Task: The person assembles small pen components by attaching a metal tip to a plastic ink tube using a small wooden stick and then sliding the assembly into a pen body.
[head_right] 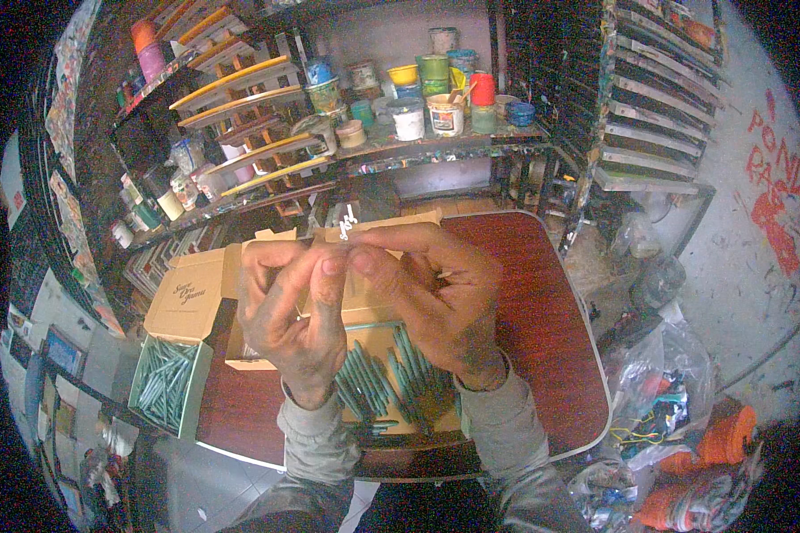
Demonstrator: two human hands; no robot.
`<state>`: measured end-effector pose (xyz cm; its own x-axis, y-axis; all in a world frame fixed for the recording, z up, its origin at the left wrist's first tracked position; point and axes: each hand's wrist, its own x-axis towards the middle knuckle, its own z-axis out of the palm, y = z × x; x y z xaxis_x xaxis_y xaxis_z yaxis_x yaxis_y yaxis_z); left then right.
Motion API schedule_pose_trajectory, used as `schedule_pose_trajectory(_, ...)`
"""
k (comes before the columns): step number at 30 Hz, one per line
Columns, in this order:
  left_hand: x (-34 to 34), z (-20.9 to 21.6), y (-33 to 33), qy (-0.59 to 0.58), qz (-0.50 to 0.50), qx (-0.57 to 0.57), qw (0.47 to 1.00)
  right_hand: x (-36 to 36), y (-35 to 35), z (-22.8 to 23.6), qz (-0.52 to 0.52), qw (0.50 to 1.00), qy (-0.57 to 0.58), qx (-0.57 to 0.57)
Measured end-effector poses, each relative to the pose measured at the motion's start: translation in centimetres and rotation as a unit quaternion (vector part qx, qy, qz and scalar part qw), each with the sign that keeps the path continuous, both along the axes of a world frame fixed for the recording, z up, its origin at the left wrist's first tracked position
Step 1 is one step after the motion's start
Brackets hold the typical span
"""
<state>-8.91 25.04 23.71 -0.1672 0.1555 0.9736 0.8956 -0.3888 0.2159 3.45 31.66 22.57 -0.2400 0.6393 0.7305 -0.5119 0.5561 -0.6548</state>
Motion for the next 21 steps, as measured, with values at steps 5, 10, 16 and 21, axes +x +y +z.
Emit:
schedule_pose_trajectory(5,0.35,0.18,0.09,-0.035,-0.027,-0.028,0.999,-0.08,-0.03,0.01,-0.02,1.0,0.023,-0.001)
schedule_pose_trajectory(10,0.07,0.21,-0.06,-0.076,-0.102,-0.03,0.991,-0.14,-0.28,-0.05,0.016,0.999,0.033,-0.006)
schedule_pose_trajectory(16,0.11,0.31,-0.21,-0.074,-0.092,-0.029,0.993,0.22,-0.25,0.11,-0.066,0.996,-0.057,0.036)
schedule_pose_trajectory(21,0.34,-0.01,0.11,-0.077,-0.098,-0.025,0.992,0.23,-0.56,0.32,-0.08,0.995,-0.045,0.029)
